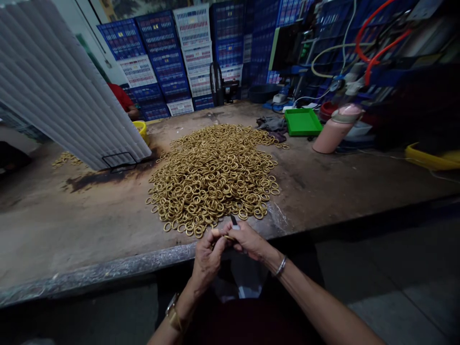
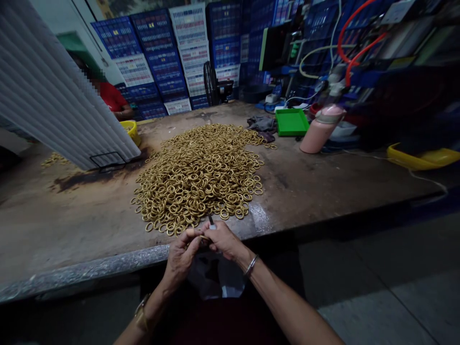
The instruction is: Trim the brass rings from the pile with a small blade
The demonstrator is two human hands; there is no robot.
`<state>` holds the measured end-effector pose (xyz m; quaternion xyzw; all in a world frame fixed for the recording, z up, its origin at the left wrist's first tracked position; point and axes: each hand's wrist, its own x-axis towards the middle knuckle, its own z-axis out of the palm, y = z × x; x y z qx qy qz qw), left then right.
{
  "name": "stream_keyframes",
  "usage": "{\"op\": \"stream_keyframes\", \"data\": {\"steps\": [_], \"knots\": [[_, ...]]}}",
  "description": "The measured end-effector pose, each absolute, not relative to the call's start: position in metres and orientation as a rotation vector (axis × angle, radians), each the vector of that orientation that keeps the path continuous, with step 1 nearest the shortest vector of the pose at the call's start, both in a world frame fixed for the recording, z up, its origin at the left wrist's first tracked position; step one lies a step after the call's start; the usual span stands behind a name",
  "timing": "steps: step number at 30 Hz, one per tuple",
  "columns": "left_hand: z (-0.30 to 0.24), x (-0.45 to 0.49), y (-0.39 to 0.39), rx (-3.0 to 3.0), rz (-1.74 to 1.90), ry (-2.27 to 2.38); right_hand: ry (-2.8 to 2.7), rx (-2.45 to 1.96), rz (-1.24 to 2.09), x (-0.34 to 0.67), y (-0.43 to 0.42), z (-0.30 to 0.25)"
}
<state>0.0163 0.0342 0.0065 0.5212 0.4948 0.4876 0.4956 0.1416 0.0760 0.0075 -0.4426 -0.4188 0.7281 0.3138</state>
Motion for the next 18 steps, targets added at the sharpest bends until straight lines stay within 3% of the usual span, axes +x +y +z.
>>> {"op": "stream_keyframes", "data": {"steps": [13, 18], "knots": [[0.012, 0.013, 0.035, 1.266, 1.229, 1.358, -1.506, -1.357, 1.369, 0.143, 0.073, 0.014], [0.015, 0.011, 0.033, 1.028, 1.01, 1.242, -1.521, -1.342, 1.355, 0.14, 0.074, 0.011]]}}
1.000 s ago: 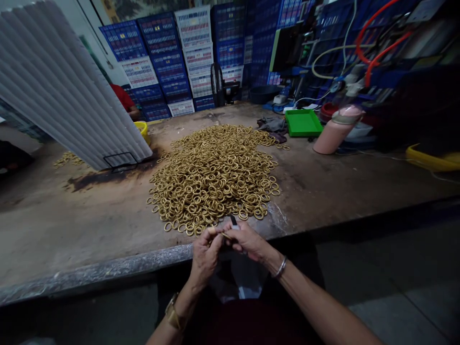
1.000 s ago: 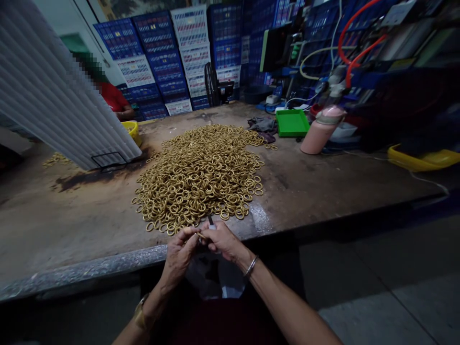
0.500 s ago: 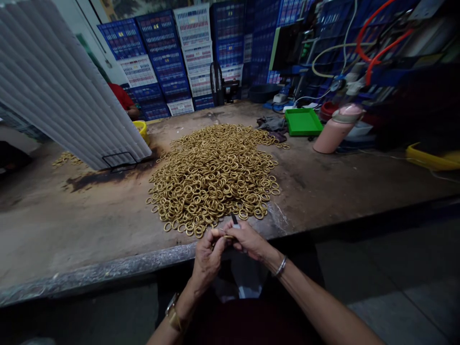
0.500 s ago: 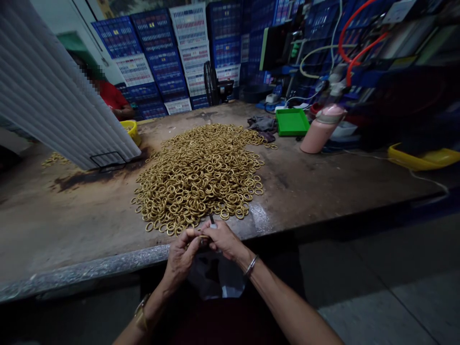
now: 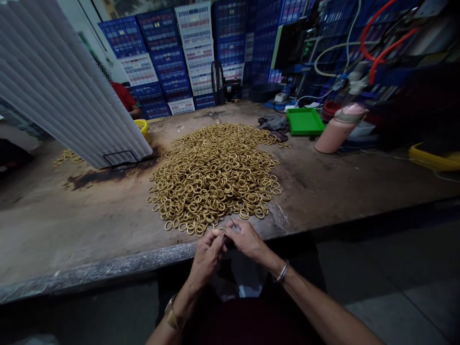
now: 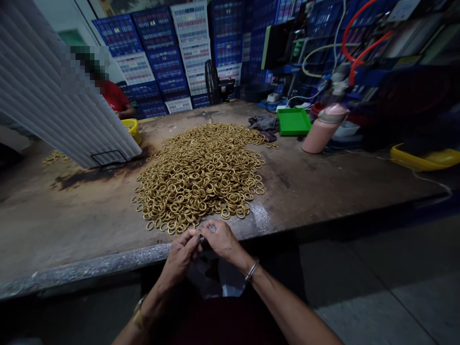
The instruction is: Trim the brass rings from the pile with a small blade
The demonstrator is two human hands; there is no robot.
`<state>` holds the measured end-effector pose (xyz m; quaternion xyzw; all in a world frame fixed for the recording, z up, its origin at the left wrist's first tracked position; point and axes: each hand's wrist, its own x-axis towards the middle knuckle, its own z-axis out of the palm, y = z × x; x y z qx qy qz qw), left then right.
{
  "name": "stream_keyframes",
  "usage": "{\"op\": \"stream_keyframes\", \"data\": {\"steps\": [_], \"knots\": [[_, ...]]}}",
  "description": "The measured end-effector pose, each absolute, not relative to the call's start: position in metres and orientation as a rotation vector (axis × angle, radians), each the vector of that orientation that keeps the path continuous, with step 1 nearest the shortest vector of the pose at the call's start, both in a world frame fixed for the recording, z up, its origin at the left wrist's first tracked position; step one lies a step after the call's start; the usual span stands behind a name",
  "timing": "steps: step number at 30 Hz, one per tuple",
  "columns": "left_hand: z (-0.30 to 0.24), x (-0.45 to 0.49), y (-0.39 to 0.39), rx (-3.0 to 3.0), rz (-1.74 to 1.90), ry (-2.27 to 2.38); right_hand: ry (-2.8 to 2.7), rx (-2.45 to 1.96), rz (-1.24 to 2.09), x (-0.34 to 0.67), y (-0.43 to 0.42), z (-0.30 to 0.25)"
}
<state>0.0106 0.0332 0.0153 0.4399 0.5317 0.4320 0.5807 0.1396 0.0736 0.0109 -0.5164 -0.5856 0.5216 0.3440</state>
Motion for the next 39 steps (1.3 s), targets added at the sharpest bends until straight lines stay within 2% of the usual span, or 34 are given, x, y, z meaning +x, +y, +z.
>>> {"op": "stream_keyframes", "data": {"steps": [5, 8, 12, 22, 28, 39], "knots": [[0.012, 0.01, 0.031, 0.814, 0.979, 1.099, -1.47, -1.297, 1.46, 0.141, 0.074, 0.008], [0.011, 0.01, 0.031, 0.777, 1.022, 1.093, -1.531, -1.361, 1.299, 0.144, 0.076, 0.004], [0.012, 0.009, 0.034, 0.86, 1.047, 1.144, -1.907, -1.335, 1.022, 0.147, 0.074, 0.0], [0.017, 0.011, 0.033, 0.966, 1.119, 1.244, -2.31, -1.331, 0.841, 0.146, 0.068, 0.004], [0.029, 0.006, 0.022, 0.83, 1.092, 1.067, -2.31, -1.622, 0.608, 0.15, 0.085, -0.004], [0.012, -0.013, 0.032, 0.443, 1.29, 0.949, -2.323, -1.546, 0.537, 0.135, 0.077, 0.004]]}}
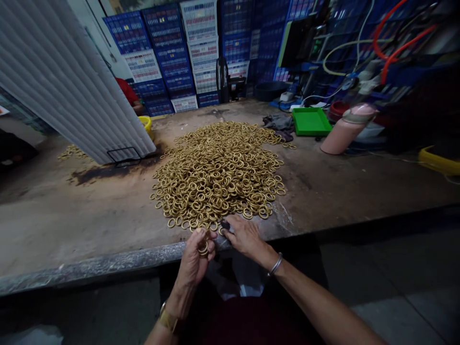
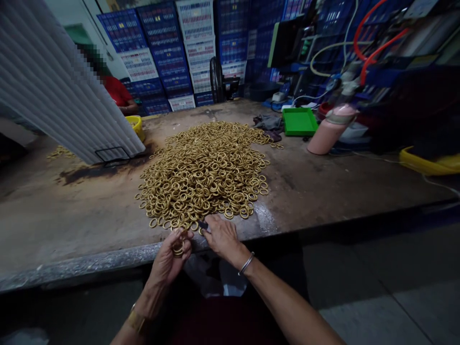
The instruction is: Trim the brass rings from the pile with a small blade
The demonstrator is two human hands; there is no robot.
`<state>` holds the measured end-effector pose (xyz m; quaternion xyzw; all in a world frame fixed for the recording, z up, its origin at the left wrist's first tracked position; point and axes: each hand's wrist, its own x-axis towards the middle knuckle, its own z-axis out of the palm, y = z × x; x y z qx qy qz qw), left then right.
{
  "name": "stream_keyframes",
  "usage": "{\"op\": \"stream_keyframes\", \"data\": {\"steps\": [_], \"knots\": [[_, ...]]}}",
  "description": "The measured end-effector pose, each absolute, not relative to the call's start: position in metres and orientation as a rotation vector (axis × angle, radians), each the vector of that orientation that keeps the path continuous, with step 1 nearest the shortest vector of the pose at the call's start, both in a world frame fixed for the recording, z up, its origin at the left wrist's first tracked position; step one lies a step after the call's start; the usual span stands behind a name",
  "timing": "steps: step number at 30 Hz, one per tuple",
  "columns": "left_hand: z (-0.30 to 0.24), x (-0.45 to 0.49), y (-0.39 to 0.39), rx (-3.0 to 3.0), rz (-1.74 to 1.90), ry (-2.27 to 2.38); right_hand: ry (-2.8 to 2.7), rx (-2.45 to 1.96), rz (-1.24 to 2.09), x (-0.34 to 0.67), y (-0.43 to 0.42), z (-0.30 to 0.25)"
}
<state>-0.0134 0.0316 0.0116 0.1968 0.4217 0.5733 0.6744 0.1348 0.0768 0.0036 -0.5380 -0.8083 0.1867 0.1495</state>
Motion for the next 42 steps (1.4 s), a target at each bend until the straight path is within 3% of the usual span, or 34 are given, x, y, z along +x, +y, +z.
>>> {"op": "stream_keyframes", "data": {"steps": [10, 20, 29, 35, 42], "knots": [[0.012, -0.014, 0.033, 0.23, 1.204, 0.825, -2.25, -1.558, 0.478, 0.134, 0.08, -0.007], [0.009, 0.005, 0.033, 0.669, 1.121, 1.181, -2.026, -1.28, 0.631, 0.134, 0.074, 0.001], [0.009, 0.007, 0.034, 1.192, 1.236, 1.361, -1.675, -1.247, 1.245, 0.132, 0.077, 0.006], [0.01, 0.009, 0.034, 0.873, 1.027, 1.231, -1.534, -1.287, 1.289, 0.132, 0.08, 0.001], [0.011, 0.009, 0.032, 0.746, 1.038, 1.089, -1.512, -1.235, 1.349, 0.13, 0.081, 0.002]]}}
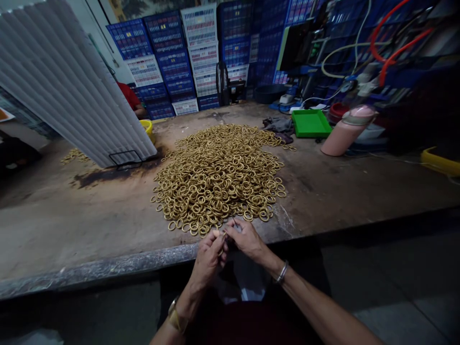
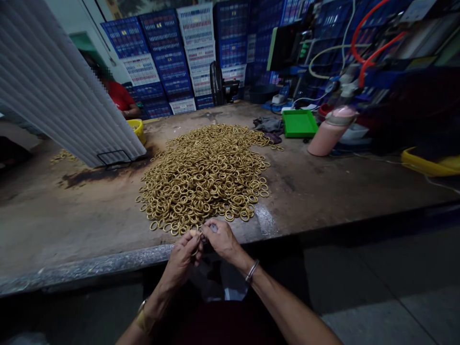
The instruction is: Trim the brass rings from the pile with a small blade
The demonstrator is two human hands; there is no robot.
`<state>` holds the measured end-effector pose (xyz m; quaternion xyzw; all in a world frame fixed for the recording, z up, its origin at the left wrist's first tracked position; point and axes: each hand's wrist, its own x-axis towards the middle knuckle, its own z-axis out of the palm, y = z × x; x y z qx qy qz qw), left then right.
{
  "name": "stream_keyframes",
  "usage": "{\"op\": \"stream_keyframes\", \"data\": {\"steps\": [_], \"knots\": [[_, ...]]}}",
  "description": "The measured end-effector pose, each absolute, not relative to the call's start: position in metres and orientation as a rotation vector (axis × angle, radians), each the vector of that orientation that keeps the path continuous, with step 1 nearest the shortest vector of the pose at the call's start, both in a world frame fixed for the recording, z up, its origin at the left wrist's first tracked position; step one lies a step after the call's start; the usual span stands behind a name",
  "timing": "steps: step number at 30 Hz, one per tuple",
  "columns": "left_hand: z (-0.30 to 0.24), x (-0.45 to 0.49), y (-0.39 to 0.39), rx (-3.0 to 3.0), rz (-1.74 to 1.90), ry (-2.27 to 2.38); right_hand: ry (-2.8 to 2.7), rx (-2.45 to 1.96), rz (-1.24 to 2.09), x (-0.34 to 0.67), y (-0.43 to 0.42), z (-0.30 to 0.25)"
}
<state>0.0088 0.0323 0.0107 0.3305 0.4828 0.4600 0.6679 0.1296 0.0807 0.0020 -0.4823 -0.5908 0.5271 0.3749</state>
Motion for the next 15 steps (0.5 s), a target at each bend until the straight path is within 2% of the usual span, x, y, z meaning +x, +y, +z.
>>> {"op": "stream_keyframes", "data": {"steps": [3, 6, 9, 15], "knots": [[0.012, 0.009, 0.031, 0.707, 1.057, 1.066, -1.51, -1.26, 1.333, 0.132, 0.082, 0.0], [0.012, 0.008, 0.03, 0.682, 1.069, 1.051, -1.583, -1.355, 1.143, 0.135, 0.081, -0.002], [0.011, 0.008, 0.032, 0.719, 1.085, 1.061, -1.833, -1.319, 0.945, 0.138, 0.076, -0.002], [0.005, 0.008, 0.034, 0.838, 1.092, 1.134, -2.225, -1.254, 0.754, 0.143, 0.068, 0.001]]}}
